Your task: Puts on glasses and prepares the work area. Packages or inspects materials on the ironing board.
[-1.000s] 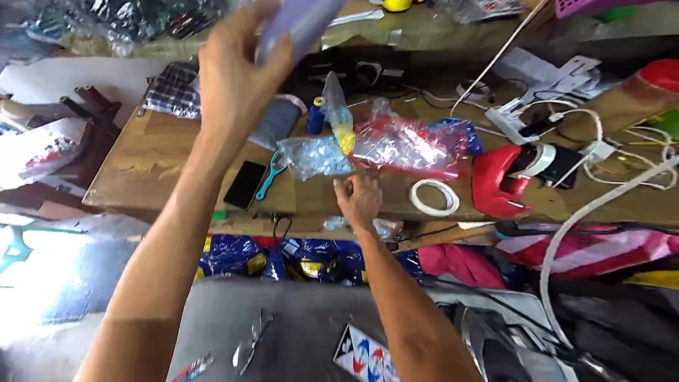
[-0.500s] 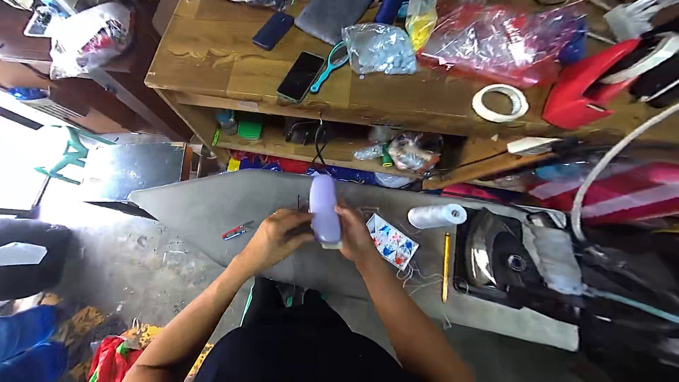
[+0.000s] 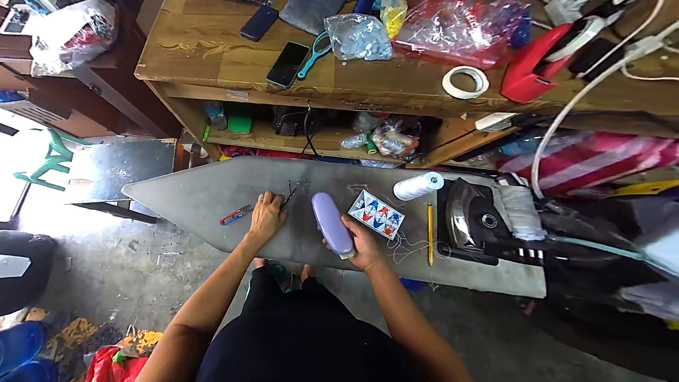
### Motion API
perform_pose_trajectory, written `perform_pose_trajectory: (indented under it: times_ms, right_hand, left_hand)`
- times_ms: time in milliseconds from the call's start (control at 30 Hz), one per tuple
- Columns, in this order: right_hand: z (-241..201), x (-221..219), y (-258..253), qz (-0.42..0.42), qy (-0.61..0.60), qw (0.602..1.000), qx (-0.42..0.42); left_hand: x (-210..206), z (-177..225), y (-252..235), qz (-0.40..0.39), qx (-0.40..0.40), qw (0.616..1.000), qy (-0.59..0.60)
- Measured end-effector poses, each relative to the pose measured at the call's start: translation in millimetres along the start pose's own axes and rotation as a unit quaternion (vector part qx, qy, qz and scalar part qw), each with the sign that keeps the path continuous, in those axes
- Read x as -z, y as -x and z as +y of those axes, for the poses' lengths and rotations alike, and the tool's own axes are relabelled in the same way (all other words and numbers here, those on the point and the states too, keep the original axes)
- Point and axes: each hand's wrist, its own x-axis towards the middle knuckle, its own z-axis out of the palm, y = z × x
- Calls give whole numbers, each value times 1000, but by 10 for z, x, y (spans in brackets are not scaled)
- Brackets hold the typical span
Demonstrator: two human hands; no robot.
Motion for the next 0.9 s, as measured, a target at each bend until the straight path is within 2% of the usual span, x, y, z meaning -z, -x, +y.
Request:
perform_pose_trajectory:
  times_ms: [100, 167, 200, 267, 333, 367, 433, 500, 567, 667, 767, 900]
  right_hand:
    - [31, 13, -1, 7, 5, 1000, -29]
    - [42, 34, -4, -21, 21, 998, -49]
    - [38, 53, -9, -44, 38, 997, -59]
    - [-23, 69, -5, -84, 105, 988, -73]
    - [-151, 23, 31, -127, 186, 971, -84]
    - [-210, -13, 48, -146, 211, 963, -88]
    - [-305, -66, 75, -159, 206, 963, -73]
    - [-290, 18, 70, -160, 106, 981, -31]
    - [-169, 100, 79, -143, 15, 989, 26]
    - [30, 22, 61, -57, 37, 992, 103]
    - [79, -16, 0, -27, 90, 986, 139]
    - [46, -34, -40, -40, 79, 987, 131]
  left_hand:
    - [60, -27, 28, -8, 38, 998, 50]
    - [157, 9, 82, -5, 44, 999, 9]
    - [224, 56, 129, 2, 19, 1000, -22]
    - [377, 192, 219, 5, -102, 994, -43]
    - [491, 358, 265, -62, -228, 971, -30]
    - [501, 415, 283, -103, -265, 958, -18]
    - [467, 456, 285, -154, -286, 945, 17]
    - [412, 458, 326, -130, -245, 960, 49]
    - [349, 497, 401, -90, -167, 980, 63]
    - [267, 626, 508, -121, -71, 983, 115]
    - [217, 558, 507, -192, -24, 952, 237]
    - [403, 371, 340, -278, 10, 894, 352]
